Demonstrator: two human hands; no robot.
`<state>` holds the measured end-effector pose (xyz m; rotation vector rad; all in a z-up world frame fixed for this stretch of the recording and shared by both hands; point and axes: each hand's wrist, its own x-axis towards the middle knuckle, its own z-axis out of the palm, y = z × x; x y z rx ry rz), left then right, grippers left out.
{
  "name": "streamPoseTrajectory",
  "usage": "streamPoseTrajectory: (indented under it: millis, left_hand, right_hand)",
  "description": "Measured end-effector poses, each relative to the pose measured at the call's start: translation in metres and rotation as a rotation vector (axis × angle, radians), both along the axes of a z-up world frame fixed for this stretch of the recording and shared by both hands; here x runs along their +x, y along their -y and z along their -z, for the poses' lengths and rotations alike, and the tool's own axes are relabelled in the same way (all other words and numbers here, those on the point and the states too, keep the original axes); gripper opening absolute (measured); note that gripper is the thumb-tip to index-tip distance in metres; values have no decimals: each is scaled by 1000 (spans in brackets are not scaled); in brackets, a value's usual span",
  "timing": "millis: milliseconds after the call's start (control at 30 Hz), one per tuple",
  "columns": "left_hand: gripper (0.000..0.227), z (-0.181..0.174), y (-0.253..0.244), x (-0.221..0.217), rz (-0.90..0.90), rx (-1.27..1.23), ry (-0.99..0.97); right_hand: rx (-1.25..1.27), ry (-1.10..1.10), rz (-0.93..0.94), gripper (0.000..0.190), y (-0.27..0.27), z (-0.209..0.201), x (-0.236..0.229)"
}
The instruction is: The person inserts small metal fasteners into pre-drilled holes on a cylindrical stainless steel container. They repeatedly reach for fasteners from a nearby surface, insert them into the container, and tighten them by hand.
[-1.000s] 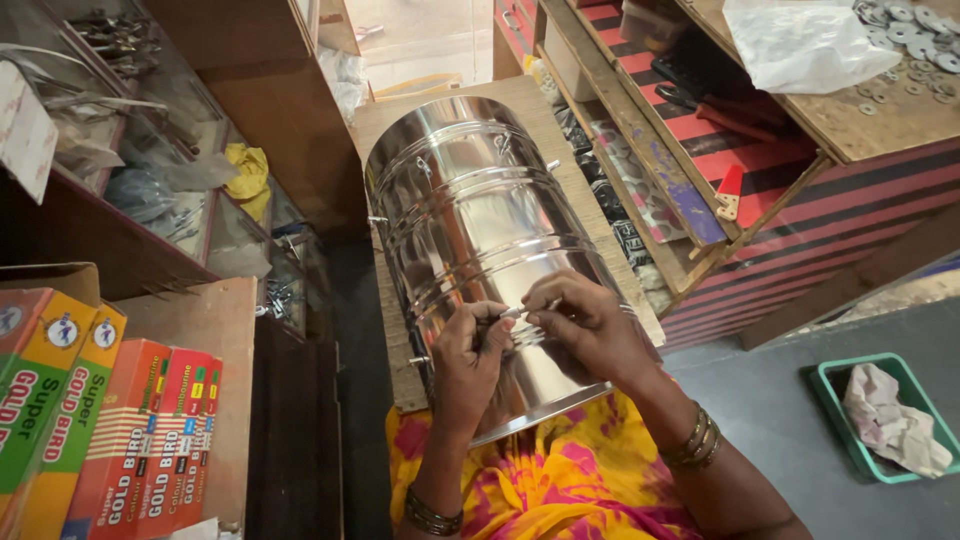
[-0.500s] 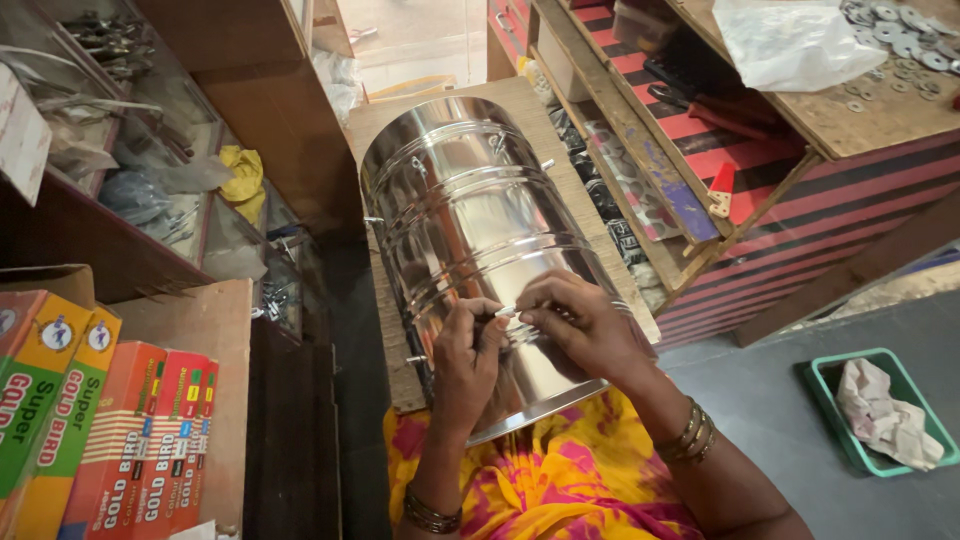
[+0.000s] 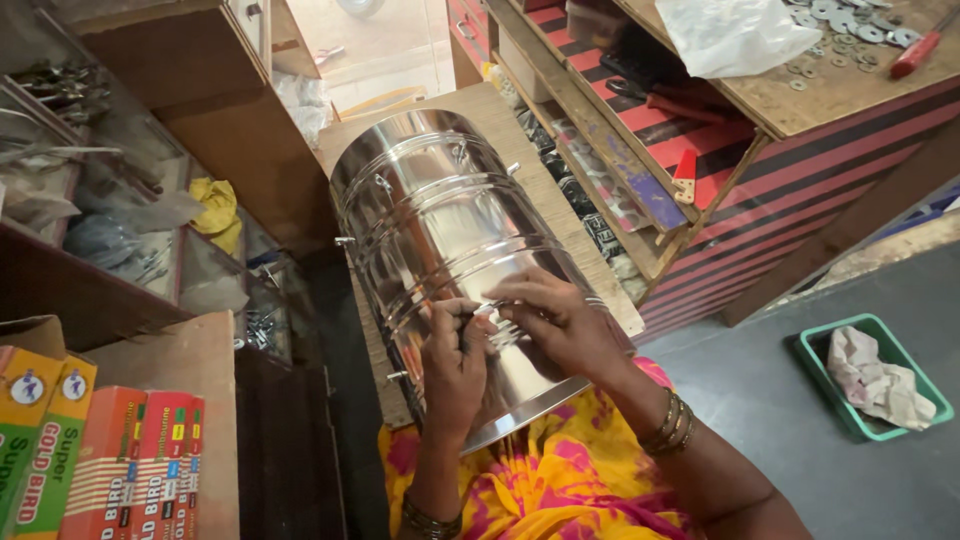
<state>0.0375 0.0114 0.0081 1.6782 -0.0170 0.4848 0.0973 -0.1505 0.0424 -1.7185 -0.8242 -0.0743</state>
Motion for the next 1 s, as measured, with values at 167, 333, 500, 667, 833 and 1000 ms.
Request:
streamPoseTrajectory:
  millis: [167,333,500,667,833,1000]
  left_hand:
    - [13,1,0,0,-21,37,7]
    - [15,-1,1,-2,-37,75,-17]
    - [13,0,1,-1,-40,70,-24]
    - [14,0,-1,-3,-29,77,16]
    - [13,0,0,-3,-30,69,-13]
    - [12,1,-2,-3,-20,80,47]
  right_hand:
    - [-48,-436,32,23,-4,8,3]
    - [45,-83,6,21,0,11,4]
    - [-87,-436,97,24,-2,5,3]
    - [39,-188,-2,21,-3,7,5]
    - [126,-533,-9,25,-1,8,4]
    - [-37,-411,85,20,-2,20,6]
